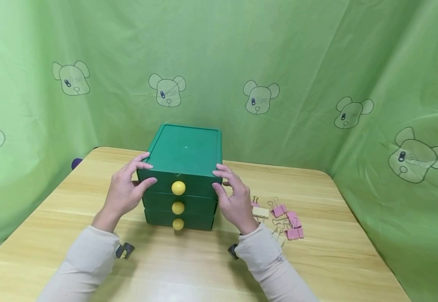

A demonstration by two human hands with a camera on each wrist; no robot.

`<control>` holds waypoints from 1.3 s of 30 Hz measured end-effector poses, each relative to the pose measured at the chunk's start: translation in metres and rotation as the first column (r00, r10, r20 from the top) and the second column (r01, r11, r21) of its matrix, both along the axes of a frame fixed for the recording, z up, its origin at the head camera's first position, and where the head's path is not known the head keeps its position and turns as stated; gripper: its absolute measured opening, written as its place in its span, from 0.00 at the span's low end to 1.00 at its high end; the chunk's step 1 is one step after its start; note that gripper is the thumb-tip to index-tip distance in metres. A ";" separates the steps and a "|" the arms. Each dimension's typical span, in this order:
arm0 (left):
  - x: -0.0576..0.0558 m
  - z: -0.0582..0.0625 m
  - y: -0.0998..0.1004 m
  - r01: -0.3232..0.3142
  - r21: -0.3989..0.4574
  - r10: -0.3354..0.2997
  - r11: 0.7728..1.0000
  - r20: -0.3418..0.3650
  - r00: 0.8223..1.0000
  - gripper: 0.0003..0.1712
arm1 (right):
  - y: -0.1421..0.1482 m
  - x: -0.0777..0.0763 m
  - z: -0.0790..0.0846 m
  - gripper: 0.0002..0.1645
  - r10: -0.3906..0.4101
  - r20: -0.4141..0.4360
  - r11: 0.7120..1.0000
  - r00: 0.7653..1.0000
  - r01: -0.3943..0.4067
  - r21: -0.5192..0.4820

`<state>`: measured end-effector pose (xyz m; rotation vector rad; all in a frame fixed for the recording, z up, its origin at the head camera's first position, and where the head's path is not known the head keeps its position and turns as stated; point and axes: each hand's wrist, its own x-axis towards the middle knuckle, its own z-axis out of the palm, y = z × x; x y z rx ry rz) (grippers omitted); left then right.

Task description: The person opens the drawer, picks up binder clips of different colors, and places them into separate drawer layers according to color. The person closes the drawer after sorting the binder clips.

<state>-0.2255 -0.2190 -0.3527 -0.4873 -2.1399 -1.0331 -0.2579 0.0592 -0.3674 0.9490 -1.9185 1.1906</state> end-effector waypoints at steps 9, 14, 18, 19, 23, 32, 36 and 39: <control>0.000 0.002 0.000 -0.013 -0.001 0.013 1.000 0.015 1.000 0.17 | -0.004 0.001 -0.001 0.20 0.041 -0.010 0.998 0.999 -0.042 -0.048; -0.001 0.003 -0.001 -0.020 0.001 0.020 1.000 0.023 1.000 0.17 | -0.005 0.007 -0.001 0.22 0.060 0.054 0.997 0.997 -0.057 -0.054; -0.001 0.004 -0.002 -0.022 0.001 0.022 1.000 0.030 0.999 0.17 | -0.005 0.015 0.002 0.25 0.030 0.115 1.000 0.993 -0.030 -0.008; -0.001 0.004 -0.002 -0.023 -0.001 0.023 1.000 0.030 0.999 0.17 | -0.005 0.018 0.003 0.25 0.016 0.114 1.000 0.993 -0.016 -0.001; -0.001 0.006 -0.002 -0.025 -0.011 0.026 1.000 0.044 0.999 0.17 | -0.009 0.030 0.004 0.21 -0.053 -0.008 0.998 0.999 0.053 -0.035; -0.004 0.009 -0.002 -0.016 -0.031 0.019 0.999 0.103 0.995 0.16 | -0.014 0.039 -0.006 0.12 0.191 0.106 0.974 0.976 -0.201 0.101; -0.008 0.011 -0.002 -0.014 -0.044 0.019 0.999 0.117 0.993 0.16 | -0.018 0.034 -0.011 0.21 0.213 0.458 0.883 0.863 -0.371 0.288; -0.012 0.012 -0.003 -0.012 -0.048 0.019 0.999 0.133 0.991 0.16 | -0.023 0.026 -0.017 0.28 0.169 0.577 0.831 0.799 -0.431 0.352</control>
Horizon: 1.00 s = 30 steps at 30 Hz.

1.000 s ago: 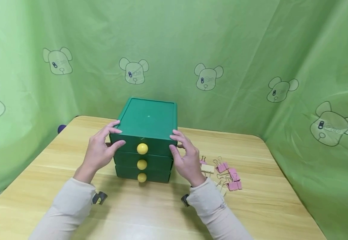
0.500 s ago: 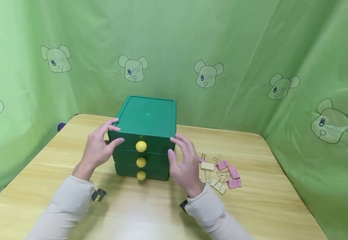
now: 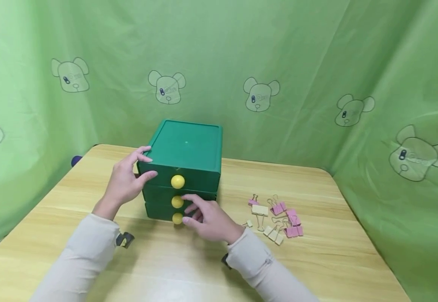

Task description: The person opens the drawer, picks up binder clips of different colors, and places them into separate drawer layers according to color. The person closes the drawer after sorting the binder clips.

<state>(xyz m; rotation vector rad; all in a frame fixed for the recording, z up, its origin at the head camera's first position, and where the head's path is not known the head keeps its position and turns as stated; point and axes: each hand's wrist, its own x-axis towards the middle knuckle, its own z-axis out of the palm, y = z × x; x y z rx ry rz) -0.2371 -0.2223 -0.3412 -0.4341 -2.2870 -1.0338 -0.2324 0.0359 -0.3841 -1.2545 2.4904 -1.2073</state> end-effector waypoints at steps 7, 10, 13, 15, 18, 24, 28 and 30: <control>-0.007 0.001 0.001 -0.008 -0.026 0.008 1.000 0.001 1.000 0.18 | -0.011 -0.017 -0.009 0.36 0.006 0.087 0.997 0.996 -0.013 0.073; -0.008 0.001 0.002 -0.006 -0.026 0.006 1.000 -0.012 1.000 0.18 | -0.013 -0.019 -0.012 0.36 0.013 0.081 0.997 0.997 -0.018 0.068; -0.008 0.000 0.002 -0.001 -0.018 0.001 1.000 -0.022 1.000 0.18 | -0.015 -0.019 -0.013 0.36 0.008 0.071 0.998 0.997 -0.013 0.063; -0.008 -0.001 0.002 -0.001 -0.015 0.001 1.000 -0.022 1.000 0.18 | -0.015 -0.018 -0.014 0.36 0.006 0.073 0.998 0.997 -0.010 0.056; -0.008 -0.001 0.003 0.001 -0.015 -0.001 1.000 -0.014 1.000 0.18 | -0.014 -0.016 -0.014 0.35 -0.004 0.071 0.998 0.997 -0.001 0.064; -0.008 -0.002 0.002 0.001 -0.017 -0.001 1.000 -0.006 1.000 0.19 | -0.012 -0.009 -0.013 0.36 0.011 0.051 0.996 0.999 -0.015 0.086; -0.009 -0.002 0.000 0.009 -0.020 -0.010 1.000 -0.008 1.000 0.19 | -0.010 -0.002 -0.012 0.36 0.034 0.027 0.994 0.999 -0.037 0.105; -0.009 -0.003 -0.001 0.018 -0.016 -0.019 1.000 -0.008 1.000 0.18 | -0.009 0.002 -0.011 0.36 0.048 0.015 0.992 0.999 -0.050 0.118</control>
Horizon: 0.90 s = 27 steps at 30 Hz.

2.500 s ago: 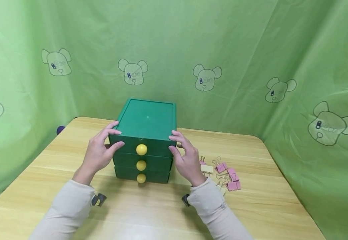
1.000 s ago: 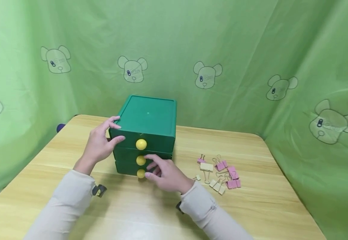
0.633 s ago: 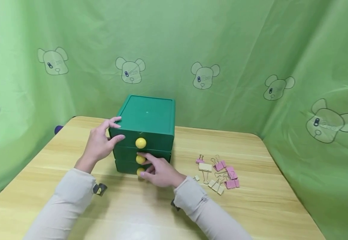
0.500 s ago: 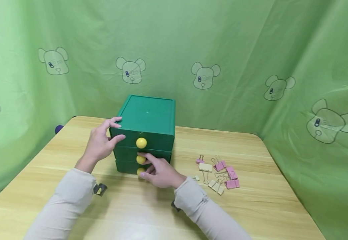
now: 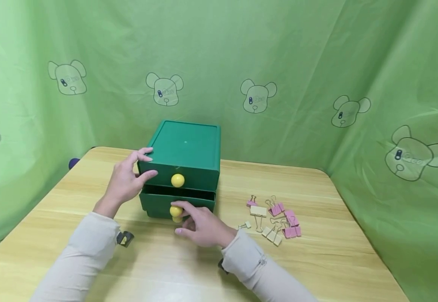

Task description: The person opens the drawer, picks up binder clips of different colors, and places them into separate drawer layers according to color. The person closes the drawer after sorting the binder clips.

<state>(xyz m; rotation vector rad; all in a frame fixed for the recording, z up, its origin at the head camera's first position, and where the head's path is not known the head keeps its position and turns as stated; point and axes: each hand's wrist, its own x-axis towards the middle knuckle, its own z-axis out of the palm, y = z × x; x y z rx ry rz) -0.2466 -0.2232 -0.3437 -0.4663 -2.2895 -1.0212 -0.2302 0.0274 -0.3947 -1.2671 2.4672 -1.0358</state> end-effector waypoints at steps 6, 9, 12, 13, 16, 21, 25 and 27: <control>-0.001 0.000 -0.002 0.021 0.012 -0.021 1.000 -0.001 1.000 0.18 | 0.003 0.015 0.004 0.38 0.053 -0.021 0.997 0.998 -0.052 0.052; -0.001 0.000 -0.003 0.023 0.011 -0.023 1.000 -0.005 1.000 0.18 | 0.005 0.023 0.006 0.38 0.084 -0.015 0.994 0.996 -0.083 0.075; -0.001 0.000 -0.003 0.025 0.011 -0.025 1.000 -0.011 1.000 0.18 | 0.007 0.031 0.007 0.39 0.120 -0.012 0.989 0.993 -0.118 0.089; -0.001 0.000 -0.003 0.023 0.010 -0.023 1.000 -0.011 1.000 0.18 | 0.008 0.034 0.008 0.39 0.132 -0.017 0.987 0.991 -0.130 0.095; -0.001 0.000 -0.004 0.017 0.009 -0.017 1.000 -0.013 1.000 0.18 | 0.009 0.042 0.009 0.40 0.172 -0.042 0.980 0.984 -0.166 0.111; 0.000 0.001 -0.004 0.015 -0.001 -0.015 1.000 -0.007 1.000 0.18 | 0.013 0.052 0.009 0.41 0.230 -0.078 0.966 0.970 -0.218 0.137; 0.000 0.001 -0.003 0.015 -0.007 -0.015 1.000 -0.002 1.000 0.18 | 0.015 0.056 0.009 0.41 0.251 -0.089 0.961 0.964 -0.237 0.144; 0.000 0.002 -0.003 0.015 -0.012 -0.015 1.000 -0.001 1.000 0.18 | 0.016 0.058 0.009 0.42 0.252 -0.096 0.960 0.963 -0.237 0.146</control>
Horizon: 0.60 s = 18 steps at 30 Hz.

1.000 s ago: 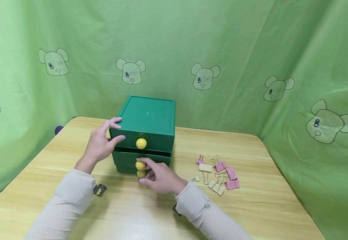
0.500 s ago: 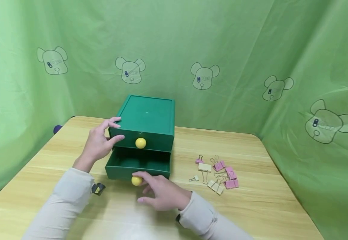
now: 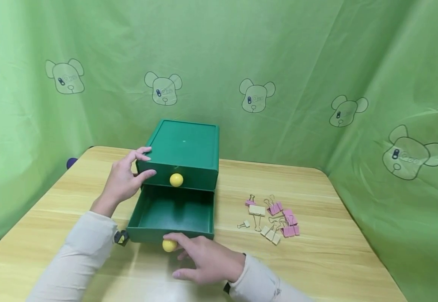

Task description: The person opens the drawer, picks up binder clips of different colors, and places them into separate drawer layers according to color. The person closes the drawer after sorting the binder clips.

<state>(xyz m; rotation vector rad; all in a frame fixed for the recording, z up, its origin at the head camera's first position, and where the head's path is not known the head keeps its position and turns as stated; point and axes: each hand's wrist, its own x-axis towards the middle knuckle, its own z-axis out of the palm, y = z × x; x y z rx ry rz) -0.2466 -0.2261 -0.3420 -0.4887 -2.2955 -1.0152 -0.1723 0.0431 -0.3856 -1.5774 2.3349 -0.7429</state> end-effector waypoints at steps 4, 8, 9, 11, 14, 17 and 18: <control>0.000 0.000 0.000 0.002 -0.001 -0.002 1.000 0.011 1.000 0.18 | 0.001 0.003 -0.001 0.42 0.007 -0.009 1.000 1.000 -0.007 0.000; 0.000 -0.002 -0.001 0.001 0.006 -0.001 1.000 0.028 1.000 0.17 | 0.001 0.005 -0.002 0.41 0.015 -0.014 1.000 1.000 -0.015 -0.005; 0.000 -0.002 -0.001 0.000 0.007 0.000 1.000 0.031 1.000 0.17 | 0.001 0.005 -0.002 0.42 0.016 -0.013 1.000 1.000 -0.016 -0.006; 0.000 -0.002 -0.001 -0.001 0.008 0.000 1.000 0.035 0.999 0.17 | 0.001 0.005 -0.002 0.42 0.016 -0.006 1.000 1.000 -0.016 -0.005; 0.000 -0.001 -0.001 0.003 0.013 -0.003 1.000 0.039 0.999 0.17 | 0.002 0.005 -0.001 0.42 0.017 0.000 1.000 1.000 -0.017 -0.002; 0.000 -0.001 -0.001 0.006 0.018 -0.007 1.000 0.038 0.999 0.17 | 0.002 0.005 0.000 0.43 0.022 -0.002 1.000 1.000 -0.022 0.000; 0.000 -0.001 -0.001 0.008 0.021 -0.009 1.000 0.038 0.999 0.17 | 0.002 0.006 0.000 0.43 0.024 -0.001 1.000 1.000 -0.024 0.001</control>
